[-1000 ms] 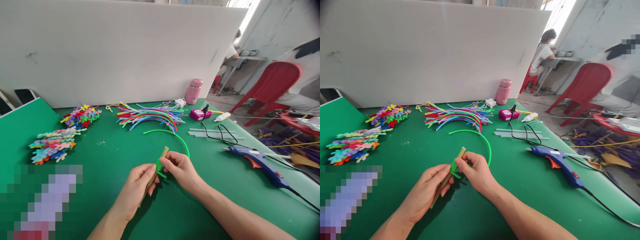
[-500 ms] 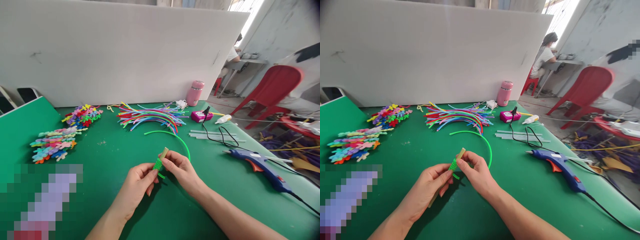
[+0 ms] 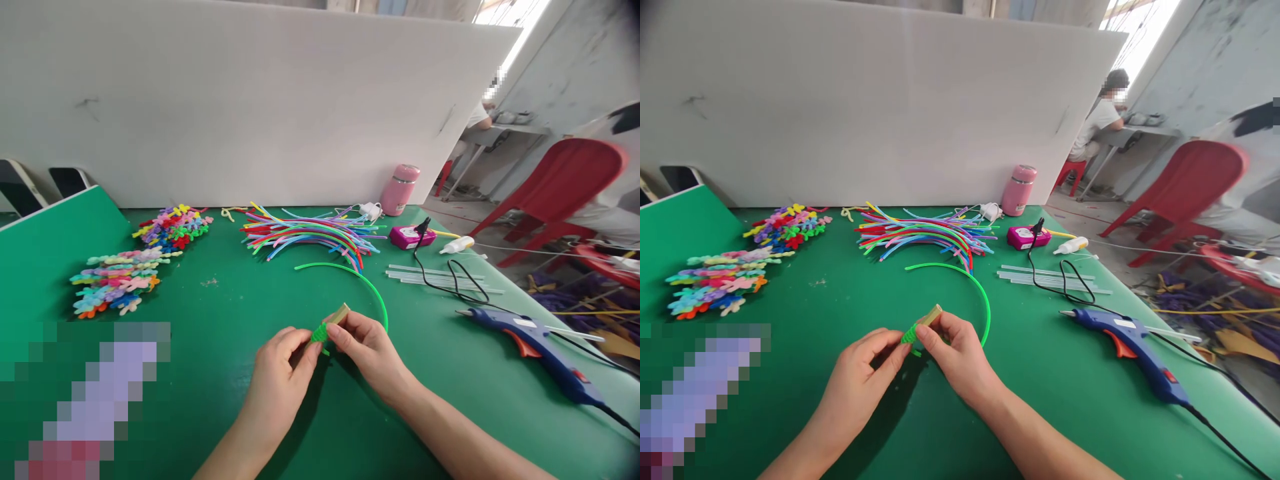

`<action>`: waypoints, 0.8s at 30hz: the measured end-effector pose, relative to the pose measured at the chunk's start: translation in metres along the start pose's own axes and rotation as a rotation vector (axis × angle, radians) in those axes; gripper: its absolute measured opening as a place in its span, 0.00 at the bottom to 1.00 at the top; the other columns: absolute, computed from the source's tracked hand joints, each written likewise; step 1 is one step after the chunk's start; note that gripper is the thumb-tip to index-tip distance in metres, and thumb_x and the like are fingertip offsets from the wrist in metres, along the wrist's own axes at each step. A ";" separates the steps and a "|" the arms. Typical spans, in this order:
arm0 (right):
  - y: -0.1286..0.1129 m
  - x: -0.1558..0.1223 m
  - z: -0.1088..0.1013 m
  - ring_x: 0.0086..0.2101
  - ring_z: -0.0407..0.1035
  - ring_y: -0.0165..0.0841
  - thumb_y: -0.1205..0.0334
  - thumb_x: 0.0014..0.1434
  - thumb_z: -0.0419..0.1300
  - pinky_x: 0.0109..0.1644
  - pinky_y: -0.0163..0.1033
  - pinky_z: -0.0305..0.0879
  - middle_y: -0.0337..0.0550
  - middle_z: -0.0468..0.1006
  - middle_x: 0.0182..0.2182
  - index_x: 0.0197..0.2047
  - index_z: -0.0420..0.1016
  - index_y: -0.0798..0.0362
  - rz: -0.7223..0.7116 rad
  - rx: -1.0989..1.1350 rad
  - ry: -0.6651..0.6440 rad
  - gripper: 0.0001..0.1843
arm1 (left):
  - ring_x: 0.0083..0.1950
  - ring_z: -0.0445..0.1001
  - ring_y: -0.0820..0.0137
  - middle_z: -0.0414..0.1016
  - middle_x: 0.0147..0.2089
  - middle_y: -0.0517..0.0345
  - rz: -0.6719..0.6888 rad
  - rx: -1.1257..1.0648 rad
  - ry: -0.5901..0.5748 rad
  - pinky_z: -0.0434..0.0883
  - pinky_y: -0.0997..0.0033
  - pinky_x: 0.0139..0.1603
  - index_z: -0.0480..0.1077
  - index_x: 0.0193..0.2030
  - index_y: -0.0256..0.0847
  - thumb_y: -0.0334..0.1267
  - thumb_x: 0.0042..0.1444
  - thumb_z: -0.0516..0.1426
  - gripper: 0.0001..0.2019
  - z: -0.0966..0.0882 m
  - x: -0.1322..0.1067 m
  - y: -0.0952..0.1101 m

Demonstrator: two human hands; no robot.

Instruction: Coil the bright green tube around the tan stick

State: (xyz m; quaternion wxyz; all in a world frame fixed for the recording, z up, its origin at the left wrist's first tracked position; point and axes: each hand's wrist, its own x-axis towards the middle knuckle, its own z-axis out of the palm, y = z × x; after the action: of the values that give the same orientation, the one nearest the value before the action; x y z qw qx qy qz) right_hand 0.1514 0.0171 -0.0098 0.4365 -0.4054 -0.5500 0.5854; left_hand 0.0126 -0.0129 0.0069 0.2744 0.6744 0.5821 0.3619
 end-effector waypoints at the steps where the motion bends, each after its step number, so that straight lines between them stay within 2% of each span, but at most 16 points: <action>1: 0.000 0.000 0.001 0.25 0.59 0.27 0.50 0.50 0.58 0.30 0.33 0.57 0.36 0.66 0.22 0.29 0.70 0.57 0.007 0.005 -0.005 0.16 | 0.25 0.67 0.72 0.68 0.24 0.59 0.041 0.041 0.021 0.64 0.74 0.26 0.69 0.26 0.38 0.35 0.54 0.50 0.10 0.000 -0.001 0.000; 4: 0.002 -0.001 0.002 0.25 0.60 0.27 0.49 0.50 0.58 0.30 0.33 0.58 0.37 0.67 0.23 0.29 0.70 0.57 0.012 0.003 -0.014 0.17 | 0.26 0.68 0.72 0.69 0.25 0.58 0.146 0.130 0.071 0.66 0.74 0.27 0.69 0.28 0.39 0.33 0.55 0.49 0.10 0.002 -0.002 -0.002; 9: 0.005 -0.002 0.003 0.25 0.61 0.28 0.47 0.49 0.58 0.30 0.33 0.59 0.38 0.68 0.23 0.28 0.70 0.56 0.027 -0.020 -0.020 0.18 | 0.27 0.69 0.71 0.70 0.25 0.57 0.249 0.254 0.135 0.68 0.72 0.27 0.68 0.28 0.39 0.33 0.55 0.48 0.10 0.006 -0.004 -0.006; 13: 0.006 -0.003 0.003 0.23 0.59 0.26 0.47 0.48 0.59 0.27 0.32 0.57 0.37 0.67 0.20 0.26 0.70 0.57 0.069 -0.020 -0.030 0.18 | 0.26 0.69 0.70 0.70 0.24 0.56 0.298 0.333 0.132 0.69 0.71 0.27 0.68 0.28 0.39 0.32 0.56 0.46 0.11 0.008 -0.006 -0.007; 18: 0.002 -0.005 0.002 0.23 0.60 0.27 0.50 0.48 0.60 0.28 0.33 0.57 0.38 0.69 0.21 0.26 0.71 0.57 0.122 0.029 -0.079 0.16 | 0.25 0.70 0.67 0.71 0.24 0.53 0.416 0.436 0.202 0.70 0.67 0.25 0.68 0.29 0.36 0.33 0.58 0.44 0.14 0.010 -0.009 -0.008; 24: -0.006 -0.005 0.001 0.25 0.62 0.29 0.53 0.48 0.60 0.31 0.34 0.59 0.38 0.69 0.20 0.24 0.70 0.56 0.149 0.083 -0.146 0.14 | 0.25 0.71 0.68 0.72 0.24 0.52 0.561 0.540 0.269 0.70 0.67 0.26 0.67 0.34 0.32 0.30 0.58 0.45 0.11 0.012 -0.008 -0.010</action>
State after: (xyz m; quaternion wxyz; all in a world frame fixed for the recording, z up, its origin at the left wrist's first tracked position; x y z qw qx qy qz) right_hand 0.1520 0.0119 -0.0042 0.3668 -0.3830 -0.5239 0.6666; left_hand 0.0161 -0.0187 -0.0094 -0.1004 0.8014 0.4803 0.3421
